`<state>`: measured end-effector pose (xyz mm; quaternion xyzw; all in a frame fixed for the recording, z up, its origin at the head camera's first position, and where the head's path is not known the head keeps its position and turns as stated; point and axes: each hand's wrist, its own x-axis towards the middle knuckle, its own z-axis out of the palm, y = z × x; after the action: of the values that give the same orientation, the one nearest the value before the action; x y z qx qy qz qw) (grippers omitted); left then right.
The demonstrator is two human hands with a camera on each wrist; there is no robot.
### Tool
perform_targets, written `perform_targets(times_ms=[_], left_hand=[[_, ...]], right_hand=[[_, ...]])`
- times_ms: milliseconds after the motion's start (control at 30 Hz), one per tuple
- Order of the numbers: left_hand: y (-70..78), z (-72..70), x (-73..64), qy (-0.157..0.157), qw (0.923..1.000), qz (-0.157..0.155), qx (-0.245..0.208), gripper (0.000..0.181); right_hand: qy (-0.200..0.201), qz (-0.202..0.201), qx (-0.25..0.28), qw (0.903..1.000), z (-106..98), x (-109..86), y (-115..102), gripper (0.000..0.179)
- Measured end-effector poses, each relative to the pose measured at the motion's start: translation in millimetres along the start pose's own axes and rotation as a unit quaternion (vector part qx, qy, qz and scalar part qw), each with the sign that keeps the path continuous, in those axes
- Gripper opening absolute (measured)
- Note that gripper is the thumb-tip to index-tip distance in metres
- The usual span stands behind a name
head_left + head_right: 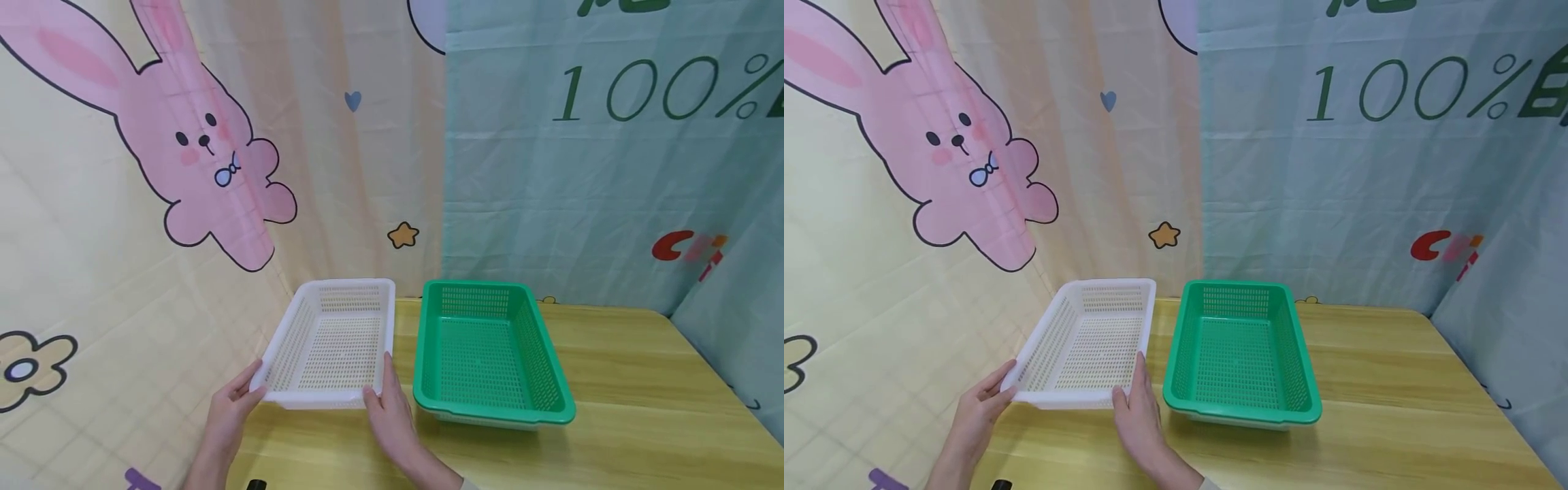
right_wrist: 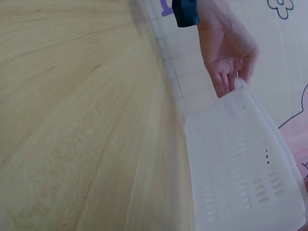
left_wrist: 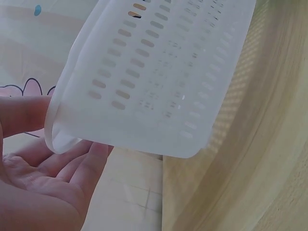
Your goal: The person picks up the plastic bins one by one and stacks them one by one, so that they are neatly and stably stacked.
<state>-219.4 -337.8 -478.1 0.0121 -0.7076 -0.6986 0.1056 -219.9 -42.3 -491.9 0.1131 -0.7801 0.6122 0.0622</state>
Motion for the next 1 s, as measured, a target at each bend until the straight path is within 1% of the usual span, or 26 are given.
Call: perform_targets(times_ms=[200, 367, 500, 600, 800, 1000], left_hand=[[-0.4, -1.6, -7.6, 0.01, 0.9997, -0.005, -0.023, 0.06], [2.5, -2.6, -9.1, 0.011, 0.9987, 0.014, -0.048, 0.059], [7.0, -3.3, -11.0, 0.009, 0.9981, 0.029, -0.054, 0.058], [11.0, -3.2, -13.0, 0.007, 0.9976, 0.034, -0.061, 0.059], [17.9, -2.1, -16.8, 0.007, 0.9963, 0.034, -0.079, 0.06], [24.9, -0.2, -19.4, 0.005, 0.9952, 0.033, -0.091, 0.059]], right_hand=[[-0.01, -0.007, 0.011, 0.9999, 0, -5.1, -2, 0.075], [-0.01, -0.011, 0.013, 0.9998, -2, -7.0, -8, 0.075], [-0.009, -0.013, 0.017, 0.9997, -3, -8.4, -13, 0.075], [-0.006, -0.017, 0.022, 0.9996, -5, -9.4, -17, 0.075], [-0.009, -0.023, 0.036, 0.9991, -7, -11.4, -24, 0.075], [-0.01, -0.023, 0.035, 0.9991, -11, -13.7, -29, 0.076]])
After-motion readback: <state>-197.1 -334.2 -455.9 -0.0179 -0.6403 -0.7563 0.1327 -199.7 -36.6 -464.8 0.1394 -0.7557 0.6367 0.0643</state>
